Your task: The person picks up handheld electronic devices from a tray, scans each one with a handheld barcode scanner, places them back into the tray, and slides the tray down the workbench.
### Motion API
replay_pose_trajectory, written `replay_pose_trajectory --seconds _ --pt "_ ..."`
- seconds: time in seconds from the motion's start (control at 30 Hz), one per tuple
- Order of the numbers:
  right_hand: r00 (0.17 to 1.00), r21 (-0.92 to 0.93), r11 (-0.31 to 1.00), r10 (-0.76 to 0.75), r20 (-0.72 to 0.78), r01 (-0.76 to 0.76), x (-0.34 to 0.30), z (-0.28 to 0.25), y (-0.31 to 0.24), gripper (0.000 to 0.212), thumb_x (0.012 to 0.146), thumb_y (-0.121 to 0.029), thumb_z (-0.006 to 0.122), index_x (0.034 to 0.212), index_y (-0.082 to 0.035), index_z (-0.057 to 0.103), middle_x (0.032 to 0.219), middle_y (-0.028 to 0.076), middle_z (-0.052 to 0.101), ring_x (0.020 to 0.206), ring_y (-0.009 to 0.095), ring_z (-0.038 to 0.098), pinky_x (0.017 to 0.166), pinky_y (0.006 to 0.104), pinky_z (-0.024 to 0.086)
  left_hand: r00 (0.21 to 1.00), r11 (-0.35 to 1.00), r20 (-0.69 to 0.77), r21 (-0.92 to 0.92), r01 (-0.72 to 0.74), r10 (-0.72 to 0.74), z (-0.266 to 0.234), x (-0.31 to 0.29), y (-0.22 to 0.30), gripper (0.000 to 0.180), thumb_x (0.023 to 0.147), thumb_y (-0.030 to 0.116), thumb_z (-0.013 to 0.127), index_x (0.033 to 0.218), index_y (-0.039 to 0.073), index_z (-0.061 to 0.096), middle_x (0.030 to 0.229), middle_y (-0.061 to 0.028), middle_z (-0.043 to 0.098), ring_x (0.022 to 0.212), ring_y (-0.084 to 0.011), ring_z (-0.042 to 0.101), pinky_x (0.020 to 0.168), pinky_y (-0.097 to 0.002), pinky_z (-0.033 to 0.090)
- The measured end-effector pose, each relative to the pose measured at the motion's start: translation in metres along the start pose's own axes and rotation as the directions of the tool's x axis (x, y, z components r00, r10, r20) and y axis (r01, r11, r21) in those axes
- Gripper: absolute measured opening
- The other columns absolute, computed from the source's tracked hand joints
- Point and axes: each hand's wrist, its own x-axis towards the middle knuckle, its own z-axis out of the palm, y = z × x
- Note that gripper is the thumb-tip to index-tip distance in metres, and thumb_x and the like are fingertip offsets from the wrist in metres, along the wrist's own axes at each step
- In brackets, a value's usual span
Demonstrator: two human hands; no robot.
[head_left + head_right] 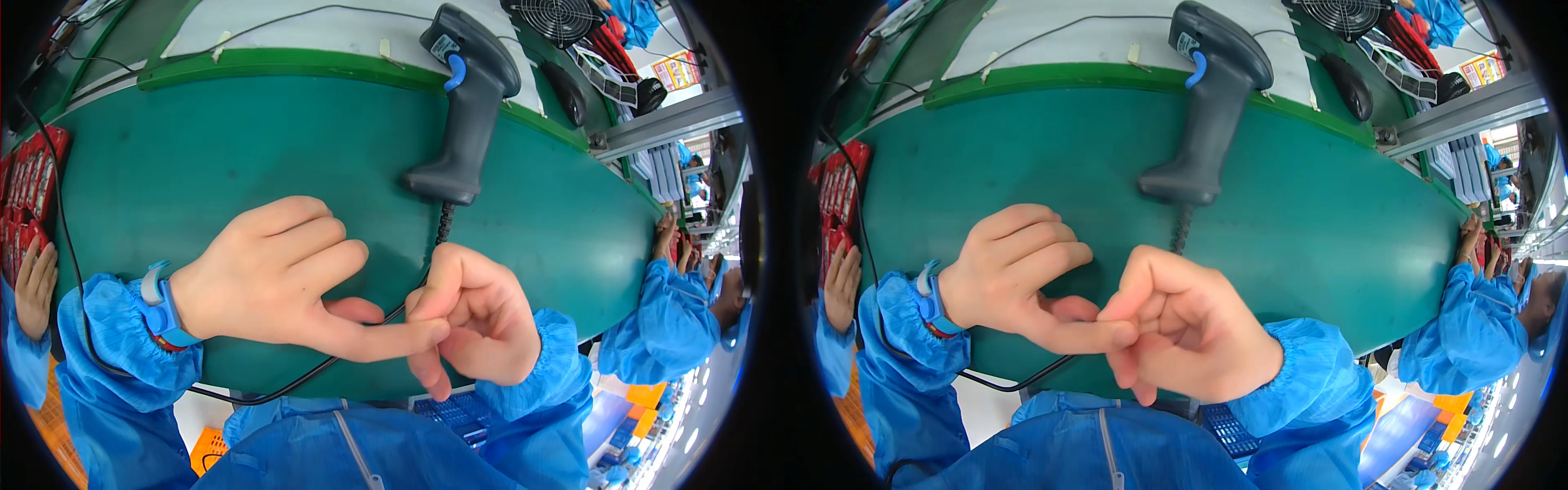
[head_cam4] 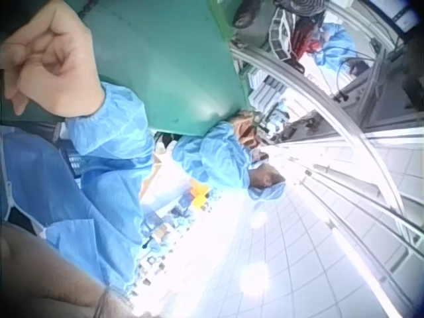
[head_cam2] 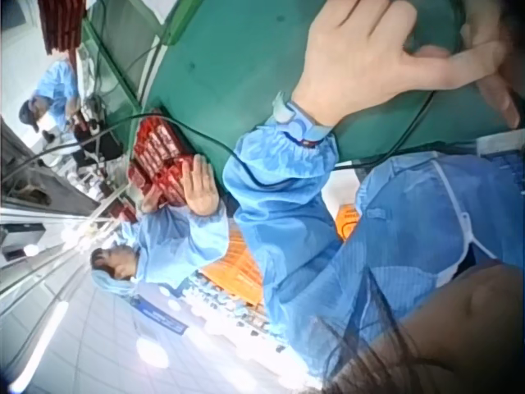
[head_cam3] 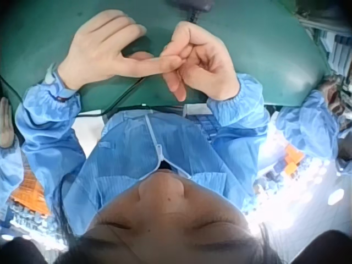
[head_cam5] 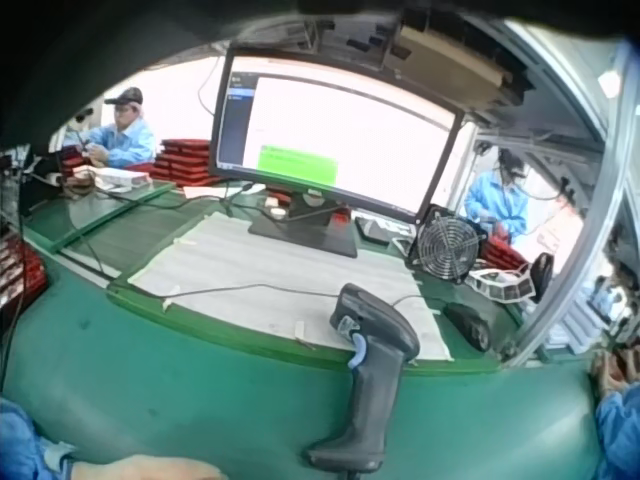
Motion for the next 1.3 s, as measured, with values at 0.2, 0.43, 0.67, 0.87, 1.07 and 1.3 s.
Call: replay_pose_trajectory --seconds 0.2,0.43,0.67,0.87,1.07,1.3 --pt "0.829 -0.354 0.816 -0.535 -0.163 0.457 -0.012 0.012 -0.018 0.019 0.081 0.007 0.038 0.087 -0.002 0.054 0.058 0.008 0.055 0.046 0.013 0.05 0.045 0.0248 0.038 0.997 0.991 -0.025 0.112 -0.068 0.071 -0.033 0.011 0.015 0.032 0.081 0.018 0.066 0.11 0.031 0.062 0.087 -0.0009 0.059 0.073 -0.0174 0.058 0.07 -0.0286 0.051" --pt "0.558 -0.895 0.443 -0.754 -0.346 0.044 -0.016 0.016 -0.001 0.034 0.092 -0.03 0.062 0.111 -0.003 0.052 0.075 0.001 0.055 0.063 0.007 0.05 0.053 0.0229 0.042 0.988 0.997 -0.151 0.073 -0.028 0.039 -0.121 0.007 0.086 0.015 0.075 0.014 0.068 0.08 0.005 0.057 0.085 -0.0051 0.058 0.076 -0.0198 0.058 0.074 -0.0302 0.048" --pt "0.593 -0.644 0.75 -0.59 -0.548 0.15 -0.043 0.095 -0.019 0.066 0.084 -0.022 0.072 0.132 0.005 0.035 0.107 0.014 0.059 0.091 0.018 0.06 0.074 0.0291 0.049 0.902 0.875 0.094 0.304 0.376 -0.42 -0.283 -0.026 0.142 0.021 0.085 0.026 0.062 0.081 0.008 0.053 0.078 -0.0063 0.056 0.068 -0.0223 0.059 0.062 -0.0317 0.044" --pt "0.943 0.432 0.84 -0.319 -0.095 0.328 -0.12 0.267 0.036 0.05 0.082 -0.011 0.062 0.13 -0.01 0.045 0.087 0.003 0.045 0.074 0.017 0.046 0.061 0.0297 0.042 0.693 0.539 -0.281 0.464 0.704 -0.664 -0.407 -0.134 0.1 0.028 0.086 0.028 0.063 0.095 0.001 0.062 0.09 -0.0175 0.062 0.084 -0.0358 0.06 0.074 -0.0442 0.049" --pt "0.794 0.382 0.838 -0.516 0.321 0.39 -0.105 0.365 0.13 0.067 0.081 -0.007 0.065 0.14 -0.017 0.036 0.094 0.01 0.047 0.081 0.024 0.05 0.071 0.0396 0.047 0.287 -0.143 -0.643 0.531 0.835 -0.71 -0.504 -0.29 -0.014 0.053 0.091 0.051 0.046 0.096 0.002 0.064 0.101 -0.0194 0.064 0.095 -0.0375 0.062 0.083 -0.052 0.046" --pt "0.939 0.186 0.94 -0.314 0.141 0.286 -0.081 0.395 0.153 0.075 0.084 -0.025 0.065 0.143 -0.004 0.023 0.112 0.017 0.054 0.105 0.029 0.056 0.093 0.044 0.046 -0.304 -0.46 -0.421 0.341 0.82 -0.854 -0.539 -0.349 -0.078 0.08 0.091 0.066 0.019 0.136 0.005 0.045 0.139 -0.0231 0.044 0.13 -0.0406 0.039 0.109 -0.0539 0.022"
